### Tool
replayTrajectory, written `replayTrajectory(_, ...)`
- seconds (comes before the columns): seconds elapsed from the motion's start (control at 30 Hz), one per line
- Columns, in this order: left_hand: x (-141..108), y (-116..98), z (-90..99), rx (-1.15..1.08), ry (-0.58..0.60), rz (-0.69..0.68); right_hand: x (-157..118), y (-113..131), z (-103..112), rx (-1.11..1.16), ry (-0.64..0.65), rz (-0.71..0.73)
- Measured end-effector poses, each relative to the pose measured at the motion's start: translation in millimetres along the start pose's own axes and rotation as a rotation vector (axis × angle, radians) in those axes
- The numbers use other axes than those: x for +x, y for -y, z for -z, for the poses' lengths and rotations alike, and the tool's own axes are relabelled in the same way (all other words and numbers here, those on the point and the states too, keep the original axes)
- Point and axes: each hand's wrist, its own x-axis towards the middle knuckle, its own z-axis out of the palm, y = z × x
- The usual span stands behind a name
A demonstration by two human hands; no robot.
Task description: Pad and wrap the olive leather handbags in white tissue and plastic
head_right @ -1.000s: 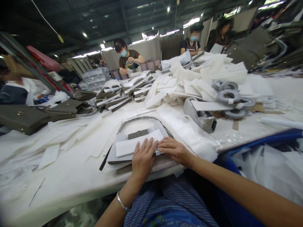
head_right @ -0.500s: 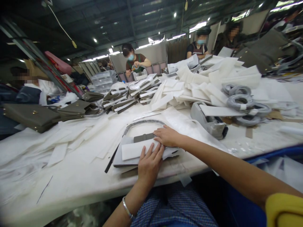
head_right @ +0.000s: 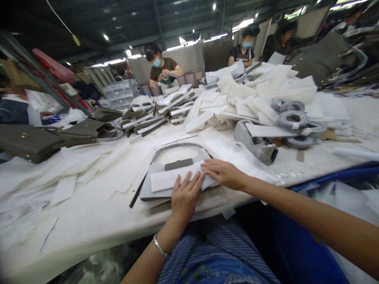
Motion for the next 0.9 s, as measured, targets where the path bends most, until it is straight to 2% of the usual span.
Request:
replayTrajectory(0.1,0.8,0.7,1.6,-0.028,0.036,0.009,-53.6,4.0,17.0,-0.053,-0.066,0.103)
replayTrajectory(0.17,1.1,0.9,2.0,-0.043,0.052,0.014,-85.2,7.2,22.1,-0.157,-0.005,0.182)
replayTrajectory(0.27,1.5,0.6,2.7,-0.054,0.060,0.017,-114.6,10.9,13.6,-0.253,0.129,0.254)
replayTrajectory(0.37,1.9,0.2,3.8,-0.048,0.057,0.016,-118.4,11.2,-6.9,-0.222,0.121,0.284)
replayTrajectory(0.53,0.8,0.7,3.4,-0.024,0.036,0.006,-94.9,14.9,-30.4,-0.072,-0.037,0.305)
replayTrajectory(0.67,-0.2,0.5,2.5,-0.016,0.020,0.003,-89.3,32.8,-35.1,0.047,-0.112,0.183)
replayTrajectory(0.8,0.1,-0.6,2.3,-0.032,0.027,0.014,-102.3,58.8,-38.8,0.107,-0.175,0.027)
replayTrajectory(0.9,0.6,-0.7,2.5,-0.039,0.023,0.013,-111.9,73.2,-41.6,0.094,-0.221,-0.013)
